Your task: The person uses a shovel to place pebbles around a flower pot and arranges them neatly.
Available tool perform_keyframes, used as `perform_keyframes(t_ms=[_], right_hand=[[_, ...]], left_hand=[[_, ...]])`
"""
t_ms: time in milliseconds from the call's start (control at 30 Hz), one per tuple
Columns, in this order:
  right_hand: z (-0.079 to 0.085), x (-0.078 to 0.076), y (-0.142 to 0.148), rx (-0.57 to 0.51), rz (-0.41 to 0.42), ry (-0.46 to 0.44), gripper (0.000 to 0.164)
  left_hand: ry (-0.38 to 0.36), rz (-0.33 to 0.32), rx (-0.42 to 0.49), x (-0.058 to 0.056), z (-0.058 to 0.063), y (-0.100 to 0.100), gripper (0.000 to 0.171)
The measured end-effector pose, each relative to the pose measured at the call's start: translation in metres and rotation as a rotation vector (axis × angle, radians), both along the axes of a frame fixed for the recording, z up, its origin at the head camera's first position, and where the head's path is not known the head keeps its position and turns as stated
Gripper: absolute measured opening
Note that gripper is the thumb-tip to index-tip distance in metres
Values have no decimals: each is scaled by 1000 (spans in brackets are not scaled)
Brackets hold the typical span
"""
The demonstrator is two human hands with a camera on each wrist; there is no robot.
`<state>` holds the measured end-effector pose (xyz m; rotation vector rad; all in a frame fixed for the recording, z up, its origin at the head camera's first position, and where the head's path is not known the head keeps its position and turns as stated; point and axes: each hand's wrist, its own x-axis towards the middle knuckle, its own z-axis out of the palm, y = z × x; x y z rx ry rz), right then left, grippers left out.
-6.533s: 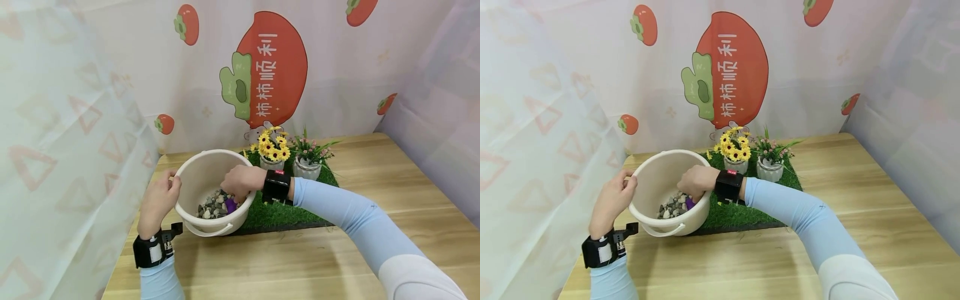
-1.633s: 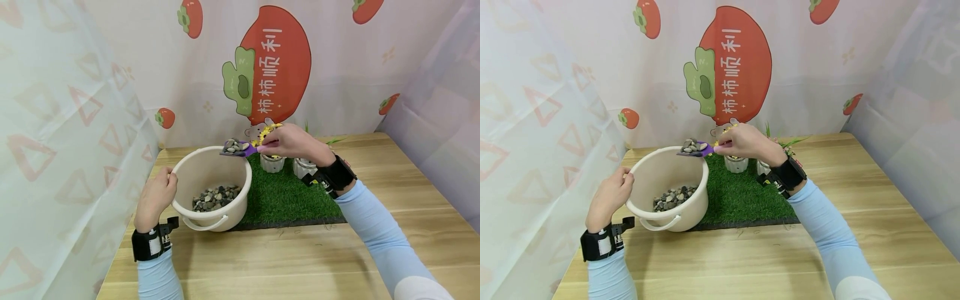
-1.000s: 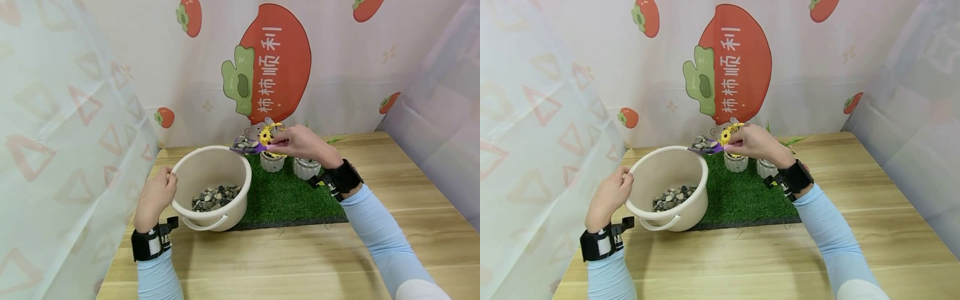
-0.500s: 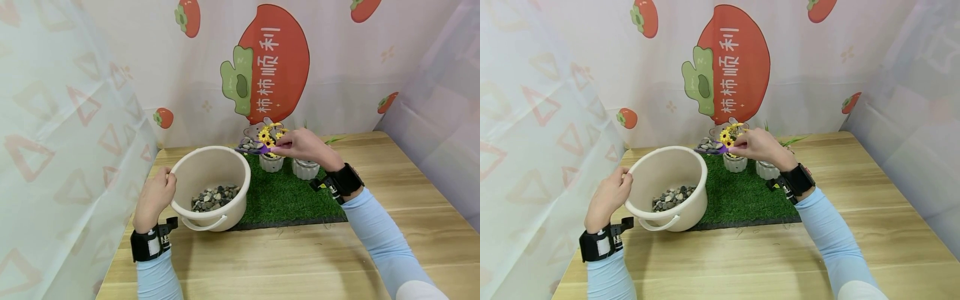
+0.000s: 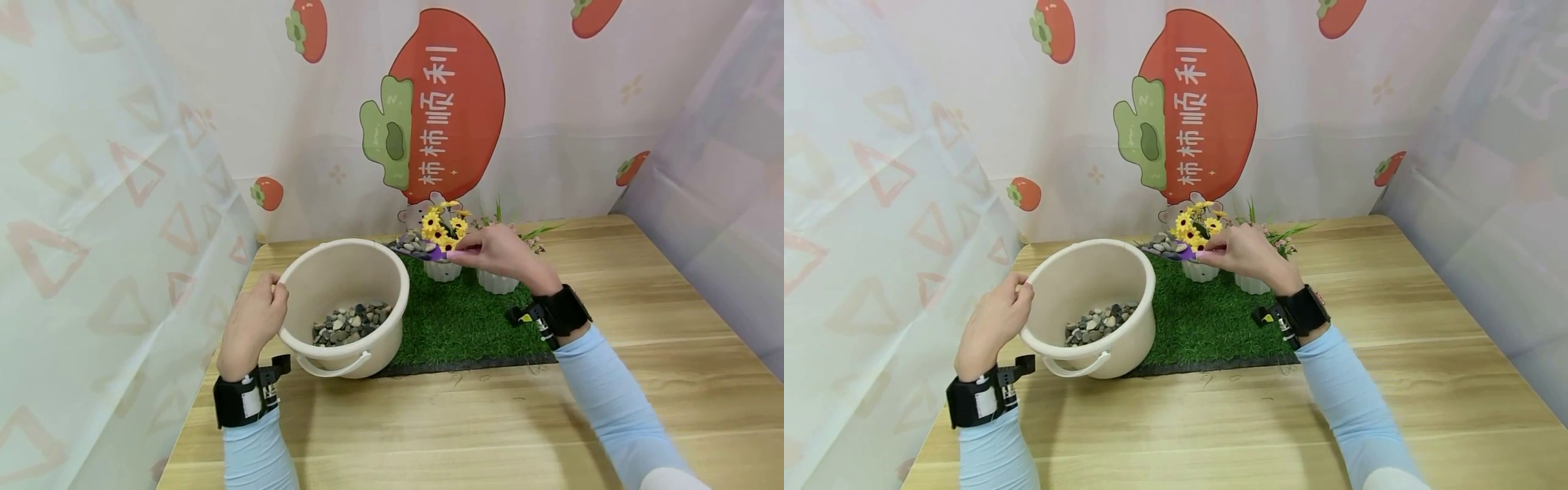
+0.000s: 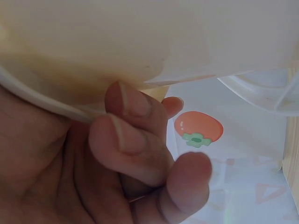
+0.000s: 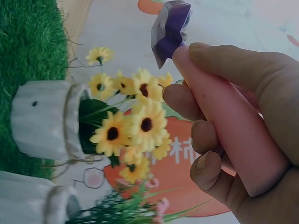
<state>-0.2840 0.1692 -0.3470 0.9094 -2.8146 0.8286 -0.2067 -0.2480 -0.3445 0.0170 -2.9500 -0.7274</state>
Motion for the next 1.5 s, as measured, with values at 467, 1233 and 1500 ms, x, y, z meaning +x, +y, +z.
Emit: perform_keyframes(t_ms=[467,1233,1500], right_hand=[[-36,4,-5,-7,-65,-37,26],[-68,-1,-14,18,-54,-28,18],[-74,-5,-15,20,-47,-60,23]], left_hand=[[-11,3,2,0,0,1,52],[20,2,-1,-1,-2,0,49],[4,1,6,-1,-2,0,50]])
